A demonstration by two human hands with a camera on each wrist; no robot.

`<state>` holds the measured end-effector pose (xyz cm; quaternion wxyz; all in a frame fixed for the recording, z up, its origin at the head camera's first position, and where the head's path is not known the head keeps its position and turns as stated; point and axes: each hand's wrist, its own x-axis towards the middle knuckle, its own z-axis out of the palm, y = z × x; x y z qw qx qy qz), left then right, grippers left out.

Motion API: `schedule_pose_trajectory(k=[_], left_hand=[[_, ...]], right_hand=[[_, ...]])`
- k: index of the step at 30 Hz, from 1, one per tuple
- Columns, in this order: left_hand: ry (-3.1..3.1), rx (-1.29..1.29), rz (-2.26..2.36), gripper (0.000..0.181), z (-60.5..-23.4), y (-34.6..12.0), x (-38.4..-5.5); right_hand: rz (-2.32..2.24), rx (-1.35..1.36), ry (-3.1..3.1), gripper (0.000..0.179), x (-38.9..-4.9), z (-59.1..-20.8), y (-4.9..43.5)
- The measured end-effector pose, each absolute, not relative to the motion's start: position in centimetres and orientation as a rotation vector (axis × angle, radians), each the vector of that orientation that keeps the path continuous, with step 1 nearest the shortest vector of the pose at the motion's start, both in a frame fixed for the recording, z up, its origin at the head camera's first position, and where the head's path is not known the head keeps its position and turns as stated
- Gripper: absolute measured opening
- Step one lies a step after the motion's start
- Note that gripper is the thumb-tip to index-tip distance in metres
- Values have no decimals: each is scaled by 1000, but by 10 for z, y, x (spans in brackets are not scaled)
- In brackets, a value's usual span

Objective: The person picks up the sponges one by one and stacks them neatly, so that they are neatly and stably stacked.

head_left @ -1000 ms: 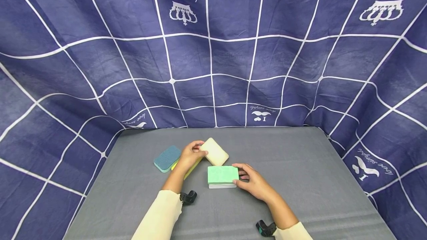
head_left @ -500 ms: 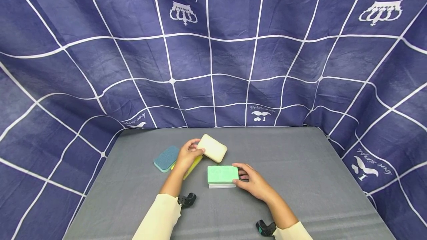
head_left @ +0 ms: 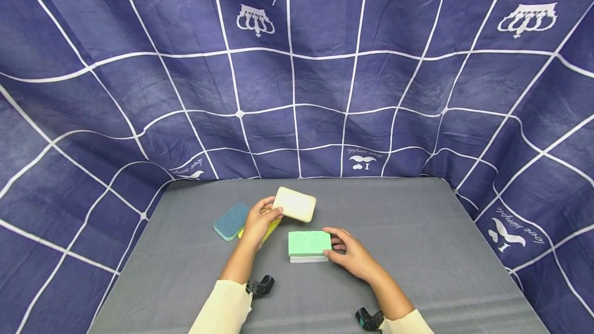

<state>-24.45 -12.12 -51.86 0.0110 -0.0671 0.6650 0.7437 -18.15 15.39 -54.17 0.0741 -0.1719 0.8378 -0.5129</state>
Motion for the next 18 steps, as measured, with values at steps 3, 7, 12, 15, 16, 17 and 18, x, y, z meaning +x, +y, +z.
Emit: schedule_pose_trajectory(k=[3,7,12,15,16,17,18], left_hand=[[2048,-193,2336,52,-516,-120,-241],[1983,-177,2360,54,-512,-118,-235],[1959,-147,2365,52,-507,-115,-224],[1981,-130,2350,51,-505,-114,-217],[1988,-123,2344,51,-504,-114,-215],[1986,-118,2344,51,-504,-113,-213],[1983,-109,2347,51,-503,-113,-211]], right_hand=[[-1534,-512,2519,60,-181,-542,154],[-1535,-519,2528,60,-181,-543,154],[-1537,-524,2538,60,-182,-543,154],[-1540,-518,2535,59,-182,-543,153],[-1543,-526,2534,59,-181,-542,154],[-1543,-528,2535,59,-181,-542,154],[-1545,-530,2536,58,-181,-541,154]])
